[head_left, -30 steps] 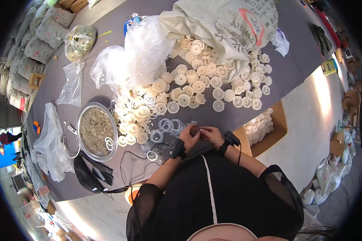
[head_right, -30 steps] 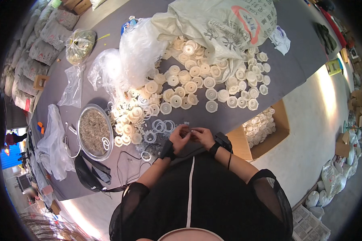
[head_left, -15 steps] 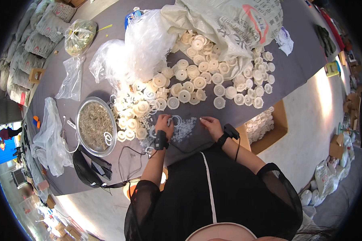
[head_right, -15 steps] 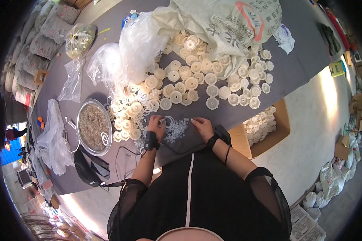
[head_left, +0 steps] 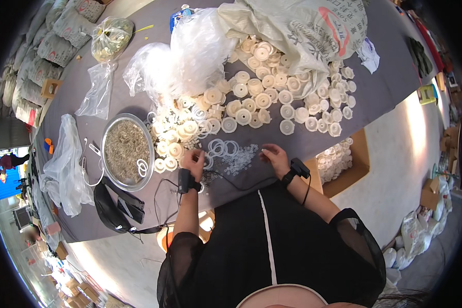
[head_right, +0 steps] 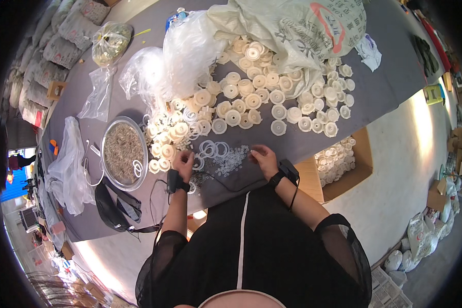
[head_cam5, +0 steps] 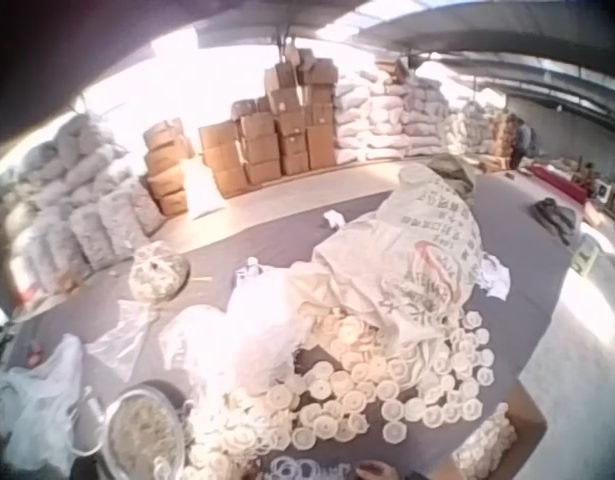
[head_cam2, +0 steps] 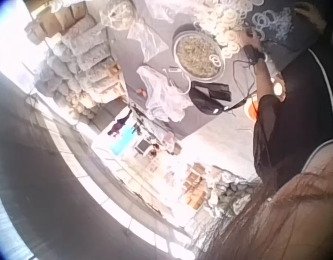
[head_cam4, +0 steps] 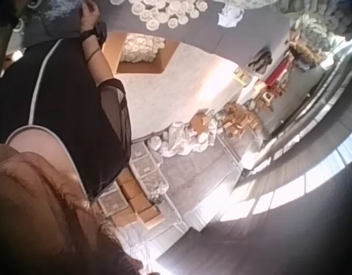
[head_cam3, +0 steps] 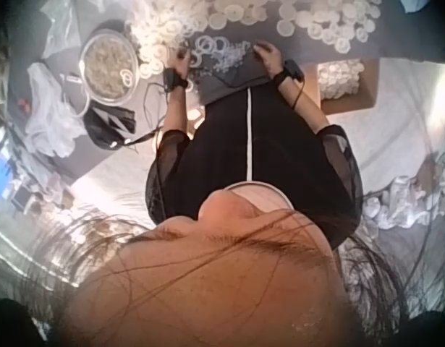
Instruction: The person assembles plastic components by hand, picking up plastic caps, rings, and small inserts from the table and fitting them together.
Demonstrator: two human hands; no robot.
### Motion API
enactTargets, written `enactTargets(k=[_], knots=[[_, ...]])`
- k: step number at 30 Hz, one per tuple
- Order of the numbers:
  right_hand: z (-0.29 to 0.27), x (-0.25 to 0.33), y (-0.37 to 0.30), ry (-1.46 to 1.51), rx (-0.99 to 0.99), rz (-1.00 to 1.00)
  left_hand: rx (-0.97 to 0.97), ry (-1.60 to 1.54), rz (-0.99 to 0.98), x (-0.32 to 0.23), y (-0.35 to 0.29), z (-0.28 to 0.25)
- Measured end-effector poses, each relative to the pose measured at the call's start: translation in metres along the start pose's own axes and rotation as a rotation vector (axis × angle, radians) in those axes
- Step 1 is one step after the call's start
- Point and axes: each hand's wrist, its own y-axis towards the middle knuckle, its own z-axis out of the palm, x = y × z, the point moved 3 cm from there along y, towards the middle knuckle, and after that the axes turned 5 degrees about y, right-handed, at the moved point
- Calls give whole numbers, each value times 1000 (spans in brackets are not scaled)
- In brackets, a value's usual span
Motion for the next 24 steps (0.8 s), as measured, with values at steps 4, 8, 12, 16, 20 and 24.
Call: enactTargets(k=[4, 8, 12, 16, 20, 24], knots=[[-4, -18, -4, -23, 18, 71, 218, 391, 170, -31, -27, 4], [7, -24, -10, 40, 34, 121, 76, 447, 253, -28, -39, 3], [14, -31, -13, 76, 77, 149, 142, 461, 278, -32, -42, 7], [25, -36, -16, 78, 78, 135, 248, 531, 402, -39, -42, 31], [34, -37, -20, 26, 154, 150, 259, 650, 487, -36, -40, 45], [37, -36, -23, 59, 198, 148, 171, 453, 588, -54, -42, 41]])
